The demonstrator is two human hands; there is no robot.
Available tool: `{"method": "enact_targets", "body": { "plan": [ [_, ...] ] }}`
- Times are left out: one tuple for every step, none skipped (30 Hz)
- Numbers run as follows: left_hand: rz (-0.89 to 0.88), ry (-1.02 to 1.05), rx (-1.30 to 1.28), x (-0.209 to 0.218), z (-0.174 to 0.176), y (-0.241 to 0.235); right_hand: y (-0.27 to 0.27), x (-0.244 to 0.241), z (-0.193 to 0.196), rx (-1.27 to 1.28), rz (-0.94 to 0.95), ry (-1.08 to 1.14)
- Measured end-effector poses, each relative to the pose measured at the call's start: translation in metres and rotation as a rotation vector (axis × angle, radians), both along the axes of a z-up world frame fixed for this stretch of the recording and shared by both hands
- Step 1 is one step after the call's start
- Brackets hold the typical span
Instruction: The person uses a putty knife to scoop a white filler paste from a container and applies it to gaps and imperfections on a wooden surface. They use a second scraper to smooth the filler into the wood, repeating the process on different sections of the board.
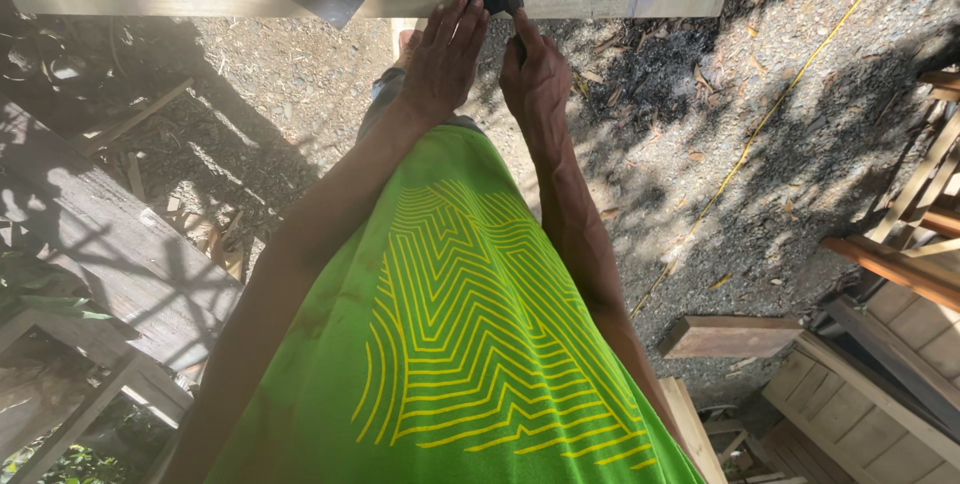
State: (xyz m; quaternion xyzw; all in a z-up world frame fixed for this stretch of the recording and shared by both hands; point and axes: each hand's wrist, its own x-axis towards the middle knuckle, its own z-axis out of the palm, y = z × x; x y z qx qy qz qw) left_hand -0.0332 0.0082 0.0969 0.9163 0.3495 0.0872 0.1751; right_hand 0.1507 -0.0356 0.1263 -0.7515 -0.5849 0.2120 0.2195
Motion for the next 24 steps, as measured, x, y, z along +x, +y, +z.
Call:
{"method": "enact_targets", "body": {
  "plan": [
    [0.003,-0.004,-0.003,-0.001,0.000,0.000,0.000,-0.001,0.001,-0.031,-0.011,-0.004],
    [0.007,-0.008,-0.007,-0.004,-0.001,0.001,-0.001,-0.003,0.003,-0.063,-0.021,-0.008],
    [0.011,-0.012,-0.011,-0.003,-0.001,0.002,-0.003,-0.004,0.006,-0.095,-0.032,-0.012],
    [0.014,-0.030,-0.018,-0.001,-0.001,-0.001,-0.014,-0.005,0.013,-0.114,-0.039,-0.020],
    [0.029,-0.043,-0.010,0.001,-0.002,-0.001,-0.025,-0.007,0.019,-0.119,-0.034,-0.023],
    [0.045,-0.057,-0.003,0.002,-0.004,-0.002,-0.029,-0.008,0.021,-0.124,-0.029,-0.027],
    [0.048,-0.041,-0.007,0.004,-0.005,-0.001,-0.025,-0.007,0.018,-0.086,-0.013,-0.035],
    [0.051,-0.025,-0.012,0.007,-0.007,0.001,-0.018,-0.004,0.014,-0.048,0.003,-0.041],
    [0.038,-0.013,-0.042,0.008,-0.004,-0.005,-0.022,-0.003,0.015,-0.035,0.004,-0.052],
    [0.025,-0.007,-0.053,0.006,-0.004,-0.005,-0.011,-0.001,0.009,-0.047,-0.007,-0.036],
    [0.014,0.000,-0.066,0.004,-0.005,0.000,0.011,0.004,-0.001,-0.063,-0.018,-0.021],
    [0.002,0.007,-0.080,0.001,-0.003,-0.002,0.019,0.004,-0.003,-0.078,-0.029,-0.005],
    [-0.002,0.012,-0.071,-0.001,-0.004,0.000,0.021,0.001,-0.003,-0.027,-0.015,-0.023],
    [-0.005,0.016,-0.063,-0.004,-0.004,-0.001,0.018,-0.003,0.001,0.024,-0.002,-0.042],
    [-0.007,0.017,-0.050,-0.001,-0.005,0.000,0.016,-0.002,0.006,0.078,0.013,-0.065],
    [0.000,-0.006,-0.027,0.002,-0.006,0.001,0.008,-0.002,0.013,0.029,-0.004,-0.074],
    [0.022,-0.019,-0.007,0.003,-0.006,-0.002,-0.004,-0.003,0.020,-0.023,-0.006,-0.073],
    [0.044,-0.033,0.013,0.003,-0.007,-0.003,-0.009,-0.003,0.021,-0.075,-0.008,-0.073],
    [0.039,-0.027,-0.013,0.000,-0.007,-0.003,-0.008,-0.002,0.019,-0.076,0.006,-0.072],
    [0.034,-0.022,-0.040,0.000,-0.008,-0.002,-0.005,0.001,0.013,-0.077,0.021,-0.070],
    [0.008,-0.030,-0.068,0.001,-0.008,-0.001,-0.003,0.004,0.007,-0.079,0.013,-0.081],
    [0.011,-0.024,-0.065,-0.001,-0.008,-0.002,0.007,0.004,-0.003,-0.019,0.028,-0.087],
    [0.007,-0.025,-0.059,-0.002,-0.008,-0.001,0.024,0.006,-0.015,0.044,0.038,-0.100],
    [0.004,-0.026,-0.054,-0.001,-0.008,0.000,0.031,0.009,-0.020,0.106,0.049,-0.113]
  ]
}}
